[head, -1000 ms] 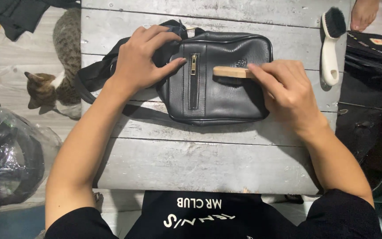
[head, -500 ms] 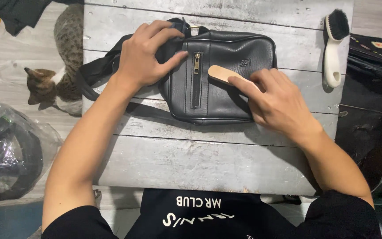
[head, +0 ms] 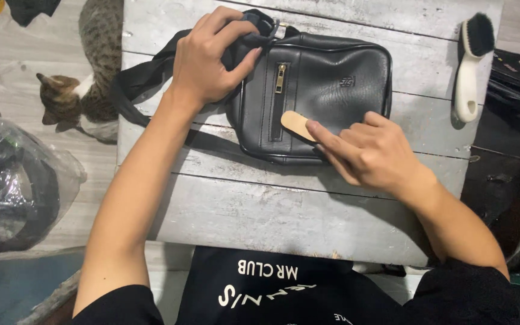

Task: Brushing a black leather bag with a small wooden brush on a workbench

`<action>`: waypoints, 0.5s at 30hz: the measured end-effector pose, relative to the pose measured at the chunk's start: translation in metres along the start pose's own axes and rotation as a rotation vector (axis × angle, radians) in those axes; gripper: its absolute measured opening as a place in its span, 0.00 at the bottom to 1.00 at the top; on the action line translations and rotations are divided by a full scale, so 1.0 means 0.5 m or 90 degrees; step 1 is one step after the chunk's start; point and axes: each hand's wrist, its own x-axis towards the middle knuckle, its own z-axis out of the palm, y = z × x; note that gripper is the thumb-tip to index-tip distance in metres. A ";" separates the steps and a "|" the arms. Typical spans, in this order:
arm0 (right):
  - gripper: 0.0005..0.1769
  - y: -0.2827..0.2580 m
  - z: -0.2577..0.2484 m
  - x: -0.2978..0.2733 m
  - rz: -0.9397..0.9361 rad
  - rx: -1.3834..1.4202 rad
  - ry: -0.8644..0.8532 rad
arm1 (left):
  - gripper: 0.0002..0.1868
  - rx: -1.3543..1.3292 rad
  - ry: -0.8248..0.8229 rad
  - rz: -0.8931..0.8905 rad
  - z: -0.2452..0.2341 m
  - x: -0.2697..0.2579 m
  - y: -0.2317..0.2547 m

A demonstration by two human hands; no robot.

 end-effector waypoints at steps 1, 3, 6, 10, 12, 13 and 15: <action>0.22 -0.008 -0.002 0.001 -0.031 -0.002 -0.012 | 0.08 -0.002 0.001 0.003 -0.001 0.001 0.000; 0.22 0.004 -0.001 0.009 0.003 0.018 0.013 | 0.08 0.004 0.006 0.007 0.001 0.002 -0.005; 0.22 0.015 0.005 0.013 0.044 0.051 0.037 | 0.08 0.010 0.009 0.027 0.004 0.011 -0.017; 0.18 0.020 0.007 0.017 0.062 0.118 0.053 | 0.09 0.043 -0.004 0.043 0.011 0.014 -0.027; 0.18 0.022 0.009 0.018 0.063 0.128 0.053 | 0.09 0.045 -0.008 0.049 0.009 0.016 -0.029; 0.18 0.022 0.008 0.013 0.067 0.135 0.052 | 0.09 0.044 -0.013 0.058 0.012 0.019 -0.026; 0.18 0.026 0.013 0.013 0.066 0.125 0.054 | 0.09 0.035 -0.013 0.064 0.010 0.020 -0.024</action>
